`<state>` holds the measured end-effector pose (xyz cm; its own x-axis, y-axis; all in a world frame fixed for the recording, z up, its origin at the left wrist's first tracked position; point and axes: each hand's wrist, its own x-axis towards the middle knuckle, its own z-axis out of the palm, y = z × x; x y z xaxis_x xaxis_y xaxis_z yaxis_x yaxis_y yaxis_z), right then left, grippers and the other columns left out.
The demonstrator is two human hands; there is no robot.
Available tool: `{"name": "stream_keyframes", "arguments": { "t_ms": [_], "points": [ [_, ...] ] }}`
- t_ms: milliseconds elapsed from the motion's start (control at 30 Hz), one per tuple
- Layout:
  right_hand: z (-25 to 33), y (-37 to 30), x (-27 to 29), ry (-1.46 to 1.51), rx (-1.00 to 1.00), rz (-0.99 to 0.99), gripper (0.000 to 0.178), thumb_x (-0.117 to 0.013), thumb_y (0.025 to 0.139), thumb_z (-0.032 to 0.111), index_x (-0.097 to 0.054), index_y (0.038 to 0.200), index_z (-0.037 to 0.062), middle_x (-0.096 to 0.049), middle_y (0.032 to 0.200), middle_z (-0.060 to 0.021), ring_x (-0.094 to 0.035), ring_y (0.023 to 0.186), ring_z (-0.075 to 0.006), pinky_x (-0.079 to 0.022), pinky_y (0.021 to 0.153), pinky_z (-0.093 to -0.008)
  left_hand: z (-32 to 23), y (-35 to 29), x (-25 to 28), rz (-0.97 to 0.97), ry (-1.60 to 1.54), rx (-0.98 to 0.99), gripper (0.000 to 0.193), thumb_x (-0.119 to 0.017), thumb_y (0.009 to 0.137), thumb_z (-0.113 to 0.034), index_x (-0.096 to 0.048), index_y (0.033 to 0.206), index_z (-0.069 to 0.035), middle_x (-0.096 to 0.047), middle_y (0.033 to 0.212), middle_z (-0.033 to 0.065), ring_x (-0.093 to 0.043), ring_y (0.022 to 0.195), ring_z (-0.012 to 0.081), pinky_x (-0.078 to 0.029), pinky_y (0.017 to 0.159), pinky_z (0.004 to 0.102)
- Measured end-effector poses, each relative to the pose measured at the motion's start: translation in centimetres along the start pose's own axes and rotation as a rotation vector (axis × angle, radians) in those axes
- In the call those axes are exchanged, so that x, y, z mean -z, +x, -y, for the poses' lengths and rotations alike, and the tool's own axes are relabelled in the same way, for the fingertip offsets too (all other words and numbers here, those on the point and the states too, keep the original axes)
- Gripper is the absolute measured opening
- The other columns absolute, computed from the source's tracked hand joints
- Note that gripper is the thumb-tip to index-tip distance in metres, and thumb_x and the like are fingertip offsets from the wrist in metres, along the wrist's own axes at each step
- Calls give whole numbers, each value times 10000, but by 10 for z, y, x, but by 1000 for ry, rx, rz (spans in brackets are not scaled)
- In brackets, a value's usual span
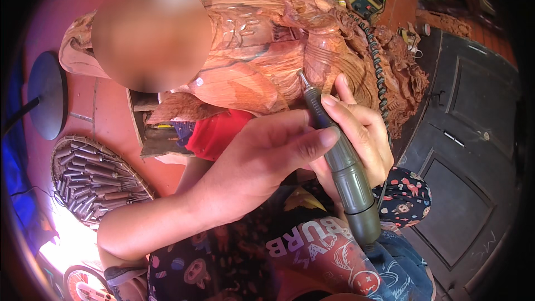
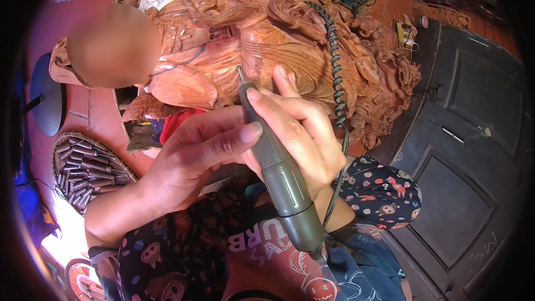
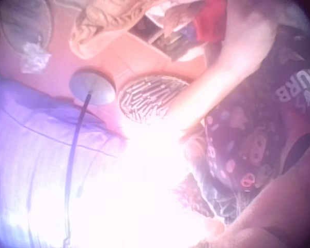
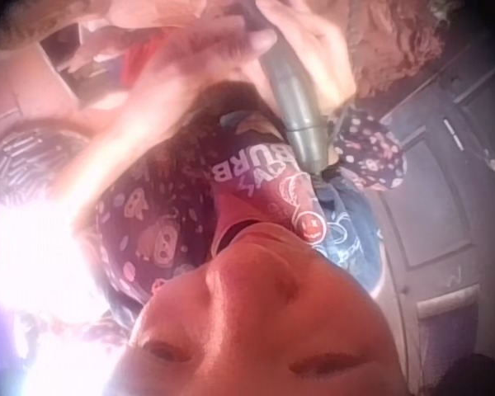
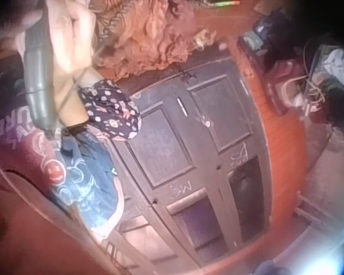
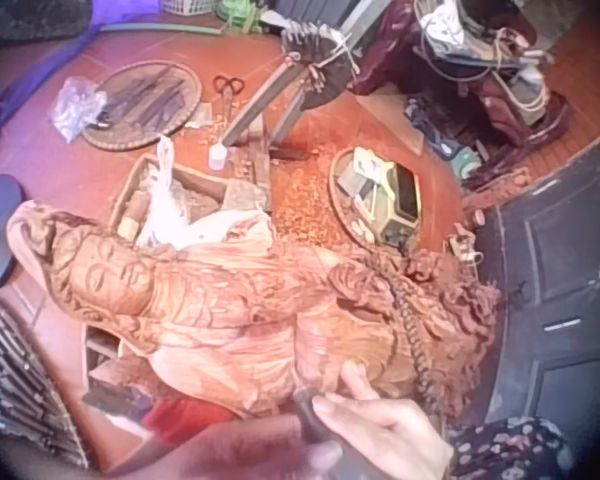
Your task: The person uses a rotary carving tool to refine details on a wooden sculpture of a seated figure. They hold the tool with both hands and work on the torso and arm areas, occasionally pausing to wipe away wood dust with a red cloth.
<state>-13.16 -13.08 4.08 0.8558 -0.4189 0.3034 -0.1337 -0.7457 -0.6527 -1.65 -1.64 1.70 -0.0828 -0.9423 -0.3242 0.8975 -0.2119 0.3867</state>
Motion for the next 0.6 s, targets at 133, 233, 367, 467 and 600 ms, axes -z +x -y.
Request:
{"name": "stream_keyframes", "arguments": {
  "t_ms": [133, 233, 367, 467, 600],
  "points": [
    [0, 3, -3, -31, 10, 3, 412, -776, 724, 72, -657, 1095, -62, -633, 939, -164, -655, 898, -244, -501, 966, -491, -2, 0, 5, 3, -94, -19, 341, -495, 993, -265, -562, 1121, 44, -631, 1008, 91, -617, 955, 151, -475, 868, 297],
    [0, 3, -5, -46, 27, -9, 404, -771, 726, 67, -659, 1094, -58, -629, 936, -161, -653, 887, -241, -499, 965, -494, -3, -1, 5, -25, -103, -4, 332, -493, 993, -261, -559, 1137, 31, -622, 1018, 72, -602, 967, 136, -466, 873, 289],
    [0, 4, -5, -48, 16, 0, 405, -771, 723, 68, -659, 1091, -59, -633, 932, -159, -652, 879, -238, -498, 962, -498, -2, 0, 6, 2, -134, -14, 341, -486, 996, -272, -553, 1154, 23, -615, 1018, 65, -595, 964, 128, -463, 875, 286],
    [1, 5, -4, -46, 6, 20, 408, -775, 716, 74, -662, 1084, -61, -637, 928, -158, -652, 873, -235, -499, 960, -499, -3, -1, 5, -11, -112, -30, 345, -483, 997, -279, -556, 1144, 24, -616, 1009, 65, -597, 954, 129, -465, 870, 288],
    [-1, 3, -6, -39, 19, -13, 404, -778, 712, 76, -665, 1073, -65, -643, 925, -163, -654, 859, -233, -501, 958, -499, -3, -1, 4, 4, -124, -29, 332, -480, 999, -273, -570, 1100, 30, -626, 977, 74, -611, 927, 143, -472, 860, 297]
  ]
}}
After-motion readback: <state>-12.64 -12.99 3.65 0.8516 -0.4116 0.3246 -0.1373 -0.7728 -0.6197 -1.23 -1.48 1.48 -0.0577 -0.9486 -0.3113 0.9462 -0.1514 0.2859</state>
